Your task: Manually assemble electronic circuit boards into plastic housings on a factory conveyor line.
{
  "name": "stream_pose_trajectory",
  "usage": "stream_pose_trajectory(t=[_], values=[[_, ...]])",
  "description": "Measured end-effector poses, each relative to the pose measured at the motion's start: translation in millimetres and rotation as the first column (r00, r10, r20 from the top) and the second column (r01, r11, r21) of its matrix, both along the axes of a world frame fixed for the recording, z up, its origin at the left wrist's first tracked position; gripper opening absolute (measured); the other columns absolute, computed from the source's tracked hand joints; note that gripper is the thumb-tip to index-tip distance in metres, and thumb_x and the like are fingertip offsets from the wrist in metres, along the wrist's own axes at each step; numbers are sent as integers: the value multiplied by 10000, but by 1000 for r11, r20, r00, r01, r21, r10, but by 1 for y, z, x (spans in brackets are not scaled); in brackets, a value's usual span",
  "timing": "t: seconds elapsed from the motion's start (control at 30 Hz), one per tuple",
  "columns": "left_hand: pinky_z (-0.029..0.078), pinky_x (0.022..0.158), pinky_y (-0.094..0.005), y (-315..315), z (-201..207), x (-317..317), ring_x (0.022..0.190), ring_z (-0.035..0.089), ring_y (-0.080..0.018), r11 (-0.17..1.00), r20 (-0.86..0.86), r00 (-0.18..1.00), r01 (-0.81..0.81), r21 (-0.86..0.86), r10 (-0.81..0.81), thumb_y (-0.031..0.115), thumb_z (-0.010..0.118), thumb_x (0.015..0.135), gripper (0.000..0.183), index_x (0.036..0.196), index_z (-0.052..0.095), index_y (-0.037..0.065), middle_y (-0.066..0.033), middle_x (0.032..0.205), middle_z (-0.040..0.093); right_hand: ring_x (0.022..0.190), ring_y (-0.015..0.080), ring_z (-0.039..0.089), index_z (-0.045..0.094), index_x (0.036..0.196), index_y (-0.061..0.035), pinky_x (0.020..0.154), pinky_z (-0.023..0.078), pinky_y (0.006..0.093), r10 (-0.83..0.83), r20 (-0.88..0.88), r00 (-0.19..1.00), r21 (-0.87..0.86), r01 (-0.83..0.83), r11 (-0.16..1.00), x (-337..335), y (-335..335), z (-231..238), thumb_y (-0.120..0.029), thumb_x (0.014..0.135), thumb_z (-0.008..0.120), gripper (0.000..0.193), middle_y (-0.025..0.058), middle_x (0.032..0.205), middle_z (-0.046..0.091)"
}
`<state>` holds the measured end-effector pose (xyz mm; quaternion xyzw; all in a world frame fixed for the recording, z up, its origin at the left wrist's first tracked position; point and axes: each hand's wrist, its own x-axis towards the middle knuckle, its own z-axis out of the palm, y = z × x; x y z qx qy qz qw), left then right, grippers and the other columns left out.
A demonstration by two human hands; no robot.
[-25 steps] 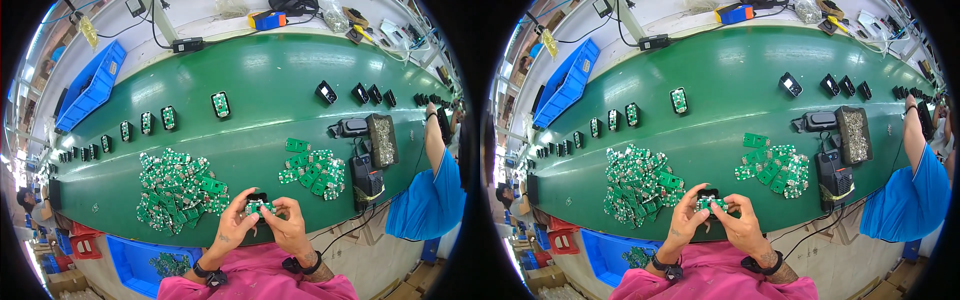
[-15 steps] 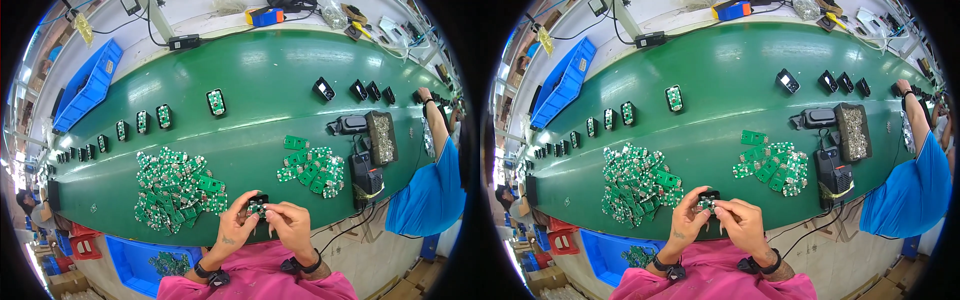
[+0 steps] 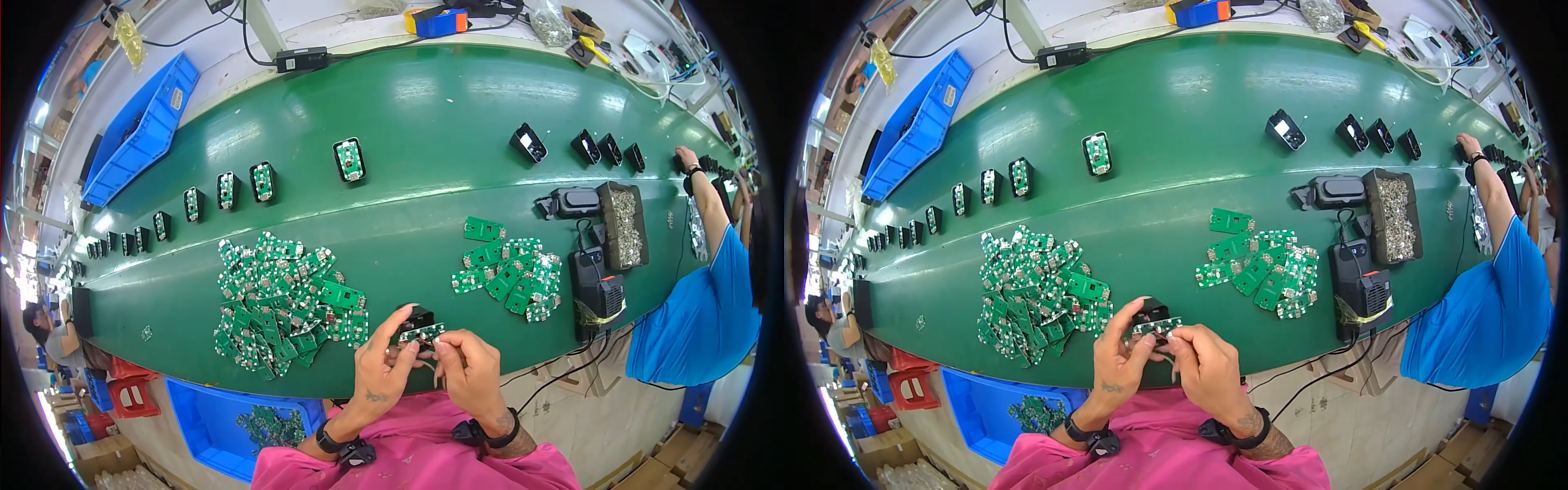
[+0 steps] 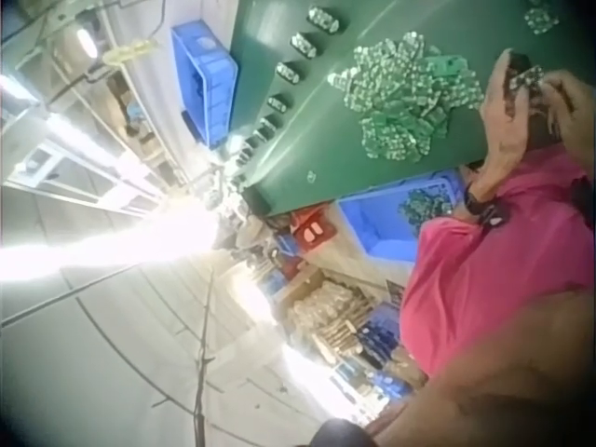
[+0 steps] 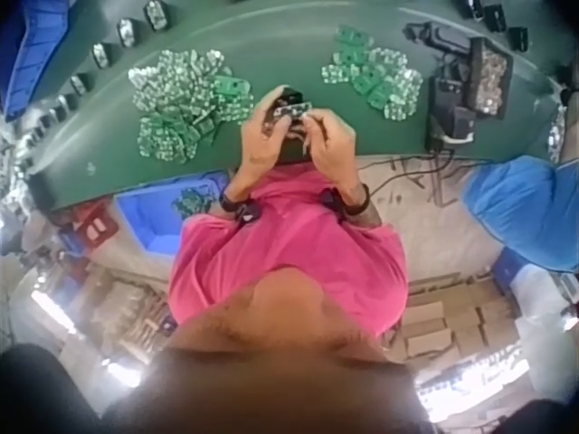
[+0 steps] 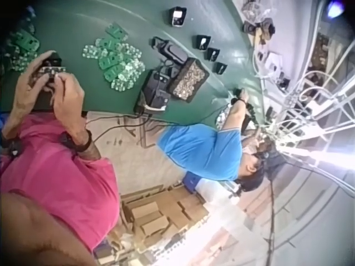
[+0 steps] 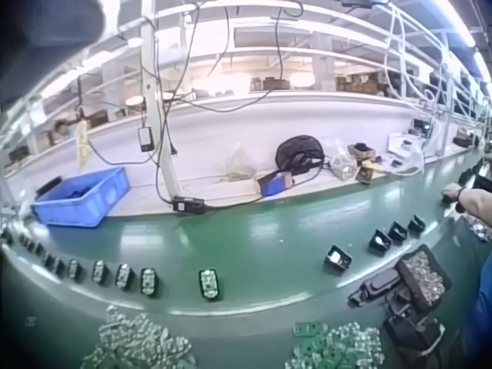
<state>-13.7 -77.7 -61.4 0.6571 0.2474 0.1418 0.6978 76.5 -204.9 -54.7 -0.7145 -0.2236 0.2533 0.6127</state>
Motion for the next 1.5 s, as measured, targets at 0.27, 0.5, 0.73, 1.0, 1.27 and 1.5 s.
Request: stream_pose_trajectory(t=[0.27,0.5,0.73,1.0,1.27,1.5], values=[[616,813,-309,-3,-2,0,1007,671,-202,994,92,995,30,106,-40,-105,550,918,498,1399,451,-21,-171,1274,579,632,88,630,604,965,42,510,491,225,10,-148,989,188,18,982,-4,4,1,-27,958,598,70,67,797,644],[623,794,-310,-2,-3,-2,978,692,-213,991,154,985,-89,98,73,-109,565,906,461,1351,532,6,-178,1300,578,582,107,625,623,888,39,488,469,252,28,185,982,-35,-22,999,3,2,7,-21,916,630,66,98,786,668],[613,789,-304,10,-4,-8,975,690,-224,956,136,989,17,292,-59,-104,598,880,434,1298,580,13,-205,1287,583,521,155,584,624,865,34,469,439,289,192,207,959,-93,-177,980,16,4,18,4,855,656,45,108,712,632],[594,714,-280,22,11,-1,960,700,-217,836,84,974,134,533,-210,-90,641,837,428,1244,635,41,-204,1233,630,504,146,545,625,842,28,463,408,294,234,185,954,-105,-218,970,20,2,17,-5,844,663,50,94,683,601],[585,741,-339,16,8,-4,944,705,-298,942,75,989,98,320,-129,-54,633,858,454,1285,623,101,-197,1246,625,499,134,535,630,829,27,466,407,287,242,135,961,-104,-229,968,21,1,14,-13,826,665,53,87,667,603],[587,732,-351,18,10,-7,925,702,-325,850,64,983,114,515,-171,-56,640,842,489,1294,620,128,-200,1230,630,497,122,538,616,810,26,464,406,281,251,87,964,-133,-239,962,20,1,16,-17,833,662,66,80,662,609]])
